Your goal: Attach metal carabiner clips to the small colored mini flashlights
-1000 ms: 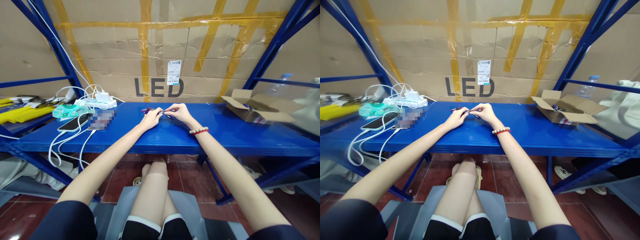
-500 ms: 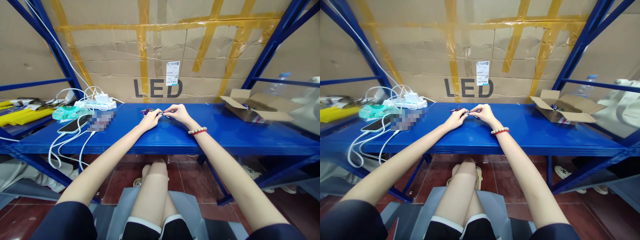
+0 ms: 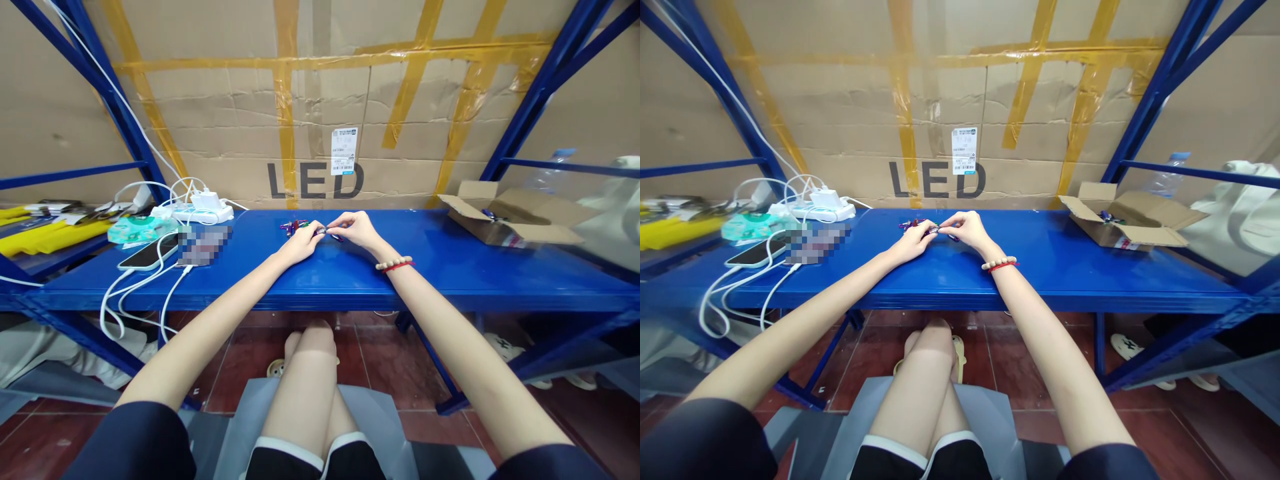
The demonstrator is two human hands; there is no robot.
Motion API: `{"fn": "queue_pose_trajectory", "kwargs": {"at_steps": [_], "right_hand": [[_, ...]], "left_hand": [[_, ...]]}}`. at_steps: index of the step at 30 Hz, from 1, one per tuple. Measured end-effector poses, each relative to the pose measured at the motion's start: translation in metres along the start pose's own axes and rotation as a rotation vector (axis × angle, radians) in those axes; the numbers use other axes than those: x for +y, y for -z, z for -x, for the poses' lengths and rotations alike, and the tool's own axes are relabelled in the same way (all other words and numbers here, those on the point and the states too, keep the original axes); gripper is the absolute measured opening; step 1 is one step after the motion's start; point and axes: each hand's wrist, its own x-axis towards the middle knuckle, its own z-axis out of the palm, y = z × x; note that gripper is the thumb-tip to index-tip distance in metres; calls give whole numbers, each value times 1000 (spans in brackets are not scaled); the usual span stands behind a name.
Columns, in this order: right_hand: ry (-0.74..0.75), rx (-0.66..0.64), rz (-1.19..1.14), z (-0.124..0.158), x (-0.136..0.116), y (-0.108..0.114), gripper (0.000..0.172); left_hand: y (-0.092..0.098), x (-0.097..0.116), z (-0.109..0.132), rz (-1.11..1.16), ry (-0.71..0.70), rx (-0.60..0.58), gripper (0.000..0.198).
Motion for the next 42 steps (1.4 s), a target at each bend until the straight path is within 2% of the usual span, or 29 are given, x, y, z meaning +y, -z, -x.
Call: {"fn": "queue_pose_trajectory", "kwargs": {"at_steps": [8,19,30,35,42], "right_hand": [[-47,6,33,2,-6,1,46],[-63,-1,47,2,-6,2,44],[-93,-21,56,3,-3,2,41],[-77,-20,79,1,-1,2,40],[-61,-17,44,3,-11,1,43]], "left_hand": [[1,1,0,49,25,-21,21],[1,0,0,97,6,-2,14],[-2,-9,-4,-12,-73,-33,18],[0,-6,-4,-18,-65,-49,21],[1,-1,-2,-12,-61,-52,24]]}}
